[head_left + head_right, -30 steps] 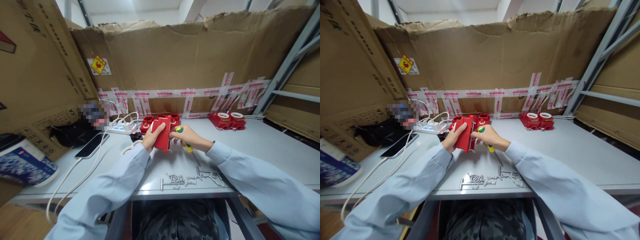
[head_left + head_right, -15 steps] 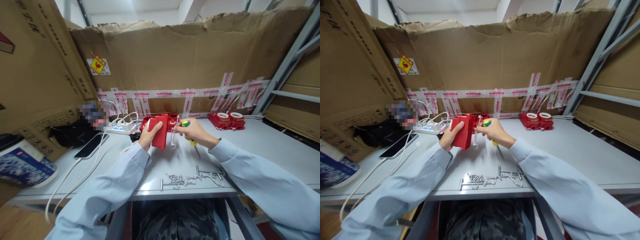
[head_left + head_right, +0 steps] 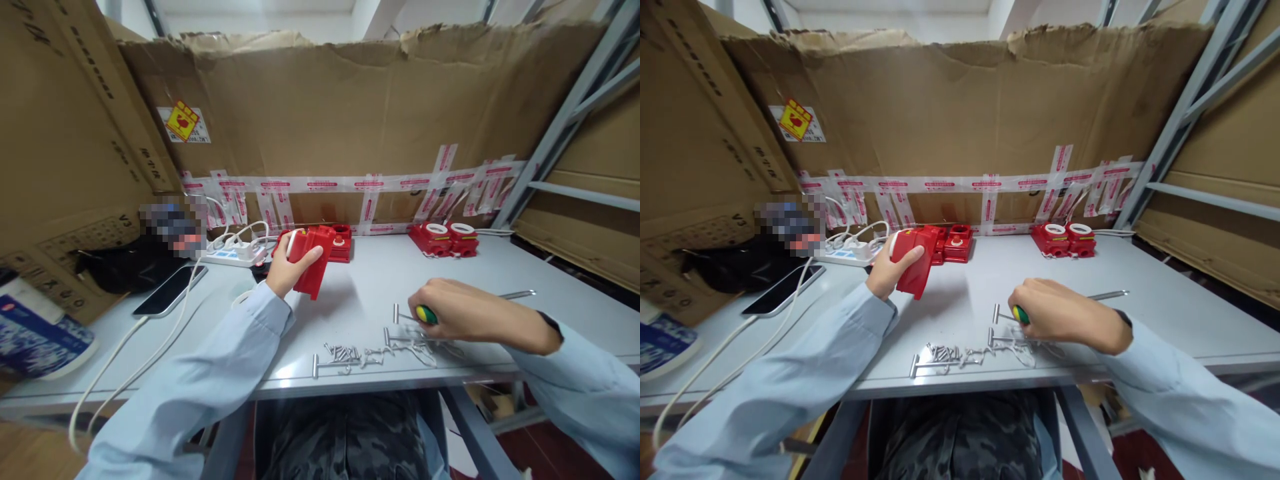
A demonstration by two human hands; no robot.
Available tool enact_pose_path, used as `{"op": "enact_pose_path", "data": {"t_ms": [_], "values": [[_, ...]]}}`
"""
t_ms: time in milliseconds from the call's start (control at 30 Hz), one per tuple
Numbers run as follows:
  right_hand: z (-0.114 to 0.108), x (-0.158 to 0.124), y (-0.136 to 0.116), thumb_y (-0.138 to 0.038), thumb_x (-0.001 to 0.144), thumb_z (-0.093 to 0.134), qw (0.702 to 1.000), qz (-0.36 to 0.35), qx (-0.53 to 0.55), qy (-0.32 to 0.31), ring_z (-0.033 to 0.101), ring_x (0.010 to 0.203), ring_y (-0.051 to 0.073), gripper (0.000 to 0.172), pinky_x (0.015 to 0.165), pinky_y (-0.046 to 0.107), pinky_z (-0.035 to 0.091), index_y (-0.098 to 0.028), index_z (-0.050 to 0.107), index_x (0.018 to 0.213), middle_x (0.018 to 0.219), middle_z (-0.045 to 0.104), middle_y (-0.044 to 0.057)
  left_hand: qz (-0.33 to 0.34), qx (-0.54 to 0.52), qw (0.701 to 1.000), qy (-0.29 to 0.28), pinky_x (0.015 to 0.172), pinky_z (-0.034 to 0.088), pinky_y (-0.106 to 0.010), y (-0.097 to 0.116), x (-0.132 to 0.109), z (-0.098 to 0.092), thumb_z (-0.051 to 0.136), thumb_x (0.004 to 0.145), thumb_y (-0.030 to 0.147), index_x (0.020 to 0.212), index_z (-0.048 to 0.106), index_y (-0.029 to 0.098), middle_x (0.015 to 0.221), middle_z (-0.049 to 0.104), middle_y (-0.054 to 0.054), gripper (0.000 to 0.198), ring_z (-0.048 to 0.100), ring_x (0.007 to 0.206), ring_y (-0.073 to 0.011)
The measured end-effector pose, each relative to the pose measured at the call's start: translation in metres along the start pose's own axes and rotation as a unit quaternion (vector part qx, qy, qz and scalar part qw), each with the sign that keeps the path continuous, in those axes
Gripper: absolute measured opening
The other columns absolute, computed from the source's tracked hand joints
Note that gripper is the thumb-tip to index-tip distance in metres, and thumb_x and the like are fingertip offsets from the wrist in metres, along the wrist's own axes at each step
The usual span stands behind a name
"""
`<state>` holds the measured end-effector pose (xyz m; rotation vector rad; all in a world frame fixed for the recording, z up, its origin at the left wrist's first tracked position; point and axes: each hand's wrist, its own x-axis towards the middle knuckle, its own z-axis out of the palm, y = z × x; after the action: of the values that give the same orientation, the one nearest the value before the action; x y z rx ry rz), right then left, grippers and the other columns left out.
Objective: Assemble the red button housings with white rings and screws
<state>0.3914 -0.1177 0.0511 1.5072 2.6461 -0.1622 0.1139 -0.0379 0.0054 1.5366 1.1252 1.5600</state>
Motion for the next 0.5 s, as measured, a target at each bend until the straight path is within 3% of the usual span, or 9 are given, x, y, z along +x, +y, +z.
{"op": "enact_pose_path", "data": {"t_ms": [167,300,400,500], "values": [[0.015,0.0,-0.01,-0.012,0.06,0.054,0.998,-0.036,0.016,-0.054,0.051,0.058,0.016,0.009,0.054,0.028,0.029,-0.021,0.056,0.06,0.063,0.059,0.004,-0.008,0.023,1.0,-0.019,0.077,0.05,-0.032,0.002,-0.005,0.002,0.075,0.062,0.049,0.114,0.05,0.02,0.102,0.064,-0.006,0.065,0.063,0.085,-0.02],[0.011,0.004,-0.011,-0.018,0.063,0.058,0.996,-0.035,0.039,-0.069,0.052,0.057,0.015,0.003,0.053,0.026,0.032,-0.02,0.06,0.064,0.065,0.062,0.003,-0.014,0.056,0.997,-0.049,0.077,0.051,-0.035,0.002,-0.008,0.004,0.075,0.062,0.05,0.116,0.047,0.02,0.105,0.064,-0.008,0.067,0.065,0.087,-0.0224],[-0.001,0.008,-0.012,-0.023,0.072,0.057,0.997,-0.054,0.063,0.005,0.053,0.058,0.014,0.008,0.056,0.026,0.036,-0.019,0.064,0.071,0.064,0.062,0.003,0.006,0.112,0.99,-0.089,0.085,0.05,-0.04,0.0,-0.01,0.004,0.075,0.062,0.049,0.118,0.046,0.021,0.109,0.063,-0.008,0.069,0.063,0.096,-0.0256],[-0.014,0.015,-0.016,-0.024,0.08,0.052,0.97,-0.068,0.132,0.19,0.053,0.058,0.012,0.014,0.058,0.025,0.039,-0.019,0.065,0.082,0.067,0.063,0.002,0.067,0.19,0.967,-0.155,0.095,0.045,-0.043,-0.005,-0.012,0.005,0.077,0.061,0.048,0.122,0.044,0.022,0.117,0.061,-0.008,0.074,0.059,0.108,-0.0274]]}}
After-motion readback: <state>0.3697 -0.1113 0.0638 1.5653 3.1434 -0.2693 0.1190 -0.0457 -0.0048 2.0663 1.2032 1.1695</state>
